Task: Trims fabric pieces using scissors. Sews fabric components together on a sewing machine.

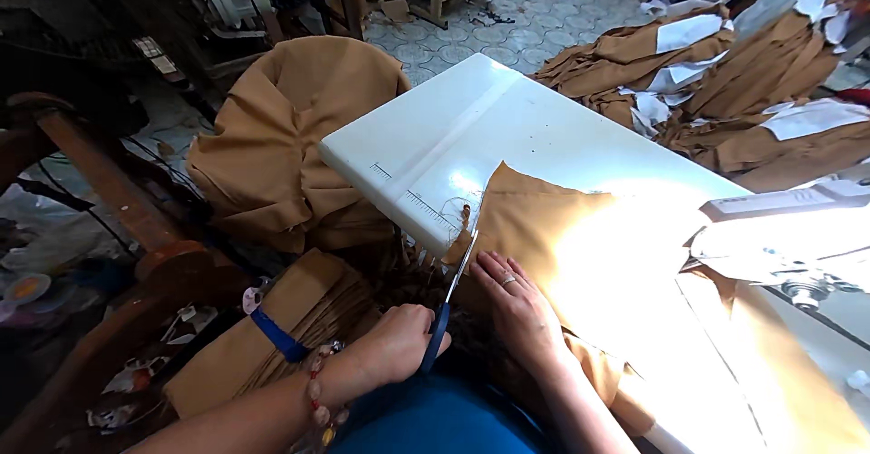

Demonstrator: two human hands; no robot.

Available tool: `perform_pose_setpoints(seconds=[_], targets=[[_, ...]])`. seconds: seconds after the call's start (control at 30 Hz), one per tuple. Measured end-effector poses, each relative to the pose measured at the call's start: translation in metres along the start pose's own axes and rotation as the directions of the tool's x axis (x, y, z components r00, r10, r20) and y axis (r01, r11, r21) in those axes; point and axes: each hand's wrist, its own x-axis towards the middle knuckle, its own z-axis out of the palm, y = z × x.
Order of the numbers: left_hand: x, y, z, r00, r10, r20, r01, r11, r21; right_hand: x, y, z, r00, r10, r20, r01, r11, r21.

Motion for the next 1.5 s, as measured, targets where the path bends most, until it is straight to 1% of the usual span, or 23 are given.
perform_pose_setpoints(seconds=[0.2, 0.47, 0.6, 0.73, 0.9, 0.93, 1.0, 1.07, 1.1, 1.13, 1.17, 1.2, 1.23, 1.27, 1.3, 1.33, 1.4, 1.47, 1.5], targets=[[0.005, -0.001, 0.002, 1.0, 0.004, -0.024, -0.005, 1.0, -0.016, 0.0, 0.0, 0.0, 1.0, -0.012, -0.009, 0.012, 1.0, -0.007], [0.001, -0.005, 0.006, 0.999, 0.014, -0.035, -0.022, 0.97, -0.241, 0.0, 0.0, 0.0, 1.0, -0.018, -0.007, 0.018, 1.0, -0.001], [0.006, 0.001, 0.001, 0.999, 0.026, -0.022, -0.031, 0.971, -0.239, 0.0, 0.0, -0.001, 1.0, -0.012, 0.004, 0.012, 1.0, 0.0], [0.012, -0.003, 0.005, 0.997, 0.061, -0.038, -0.069, 0.959, -0.273, 0.0, -0.001, -0.002, 1.0, -0.004, 0.015, 0.004, 1.0, 0.008], [0.01, -0.004, 0.005, 0.996, 0.075, -0.057, -0.092, 0.903, -0.419, 0.0, -0.001, -0.001, 1.0, 0.003, -0.003, -0.003, 1.0, 0.019], [0.01, -0.004, 0.008, 0.994, 0.087, -0.074, -0.111, 0.873, -0.475, 0.001, -0.001, -0.001, 1.0, 0.006, -0.003, -0.006, 1.0, 0.025], [0.01, -0.005, 0.015, 0.986, 0.093, -0.139, -0.16, 0.766, -0.623, 0.002, -0.001, -0.002, 1.0, 0.024, 0.001, -0.024, 0.997, 0.076], [0.014, -0.008, 0.025, 0.965, 0.044, -0.257, -0.224, 0.645, -0.731, 0.003, 0.0, -0.009, 0.997, 0.076, 0.03, -0.08, 0.981, 0.174], [0.017, -0.012, 0.03, 0.946, 0.011, -0.323, -0.262, 0.609, -0.749, 0.002, 0.002, -0.014, 0.993, 0.115, 0.037, -0.12, 0.972, 0.201], [0.021, -0.019, 0.033, 0.922, -0.02, -0.386, -0.296, 0.607, -0.738, 0.001, 0.004, -0.02, 0.987, 0.161, 0.025, -0.163, 0.968, 0.189], [0.026, -0.03, 0.037, 0.895, -0.046, -0.444, -0.31, 0.651, -0.693, -0.001, 0.007, -0.026, 0.977, 0.213, 0.0, -0.211, 0.966, 0.147], [0.03, -0.044, 0.041, 0.872, -0.066, -0.484, -0.285, 0.737, -0.613, -0.006, 0.011, -0.033, 0.962, 0.274, -0.008, -0.271, 0.957, 0.1], [0.034, -0.062, 0.045, 0.862, -0.082, -0.5, -0.212, 0.838, -0.503, -0.011, 0.016, -0.04, 0.941, 0.339, 0.011, -0.339, 0.939, 0.057], [0.037, -0.08, 0.05, 0.862, -0.099, -0.497, -0.113, 0.918, -0.379, -0.017, 0.022, -0.047, 0.911, 0.409, 0.051, -0.411, 0.912, 0.018], [0.037, -0.099, 0.056, 0.87, -0.129, -0.476, 0.002, 0.966, -0.258, -0.025, 0.03, -0.052, 0.875, 0.476, 0.092, -0.476, 0.879, -0.027], [0.037, -0.118, 0.064, 0.877, -0.179, -0.445, 0.125, 0.981, -0.147, -0.033, 0.039, -0.054, 0.843, 0.525, 0.116, -0.524, 0.851, -0.043], [0.034, -0.159, 0.083, 0.875, -0.295, -0.384, 0.337, 0.94, 0.046, -0.049, 0.054, -0.056, 0.803, 0.58, 0.137, -0.588, 0.809, 0.022], [0.027, -0.19, 0.102, 0.852, -0.394, -0.345, 0.461, 0.877, 0.138, -0.056, 0.054, -0.069, 0.782, 0.621, 0.055, -0.622, 0.773, 0.126], [0.022, -0.202, 0.109, 0.84, -0.429, -0.332, 0.5, 0.85, 0.167, -0.059, 0.05, -0.08, 0.769, 0.639, -0.023, -0.633, 0.765, 0.118]])
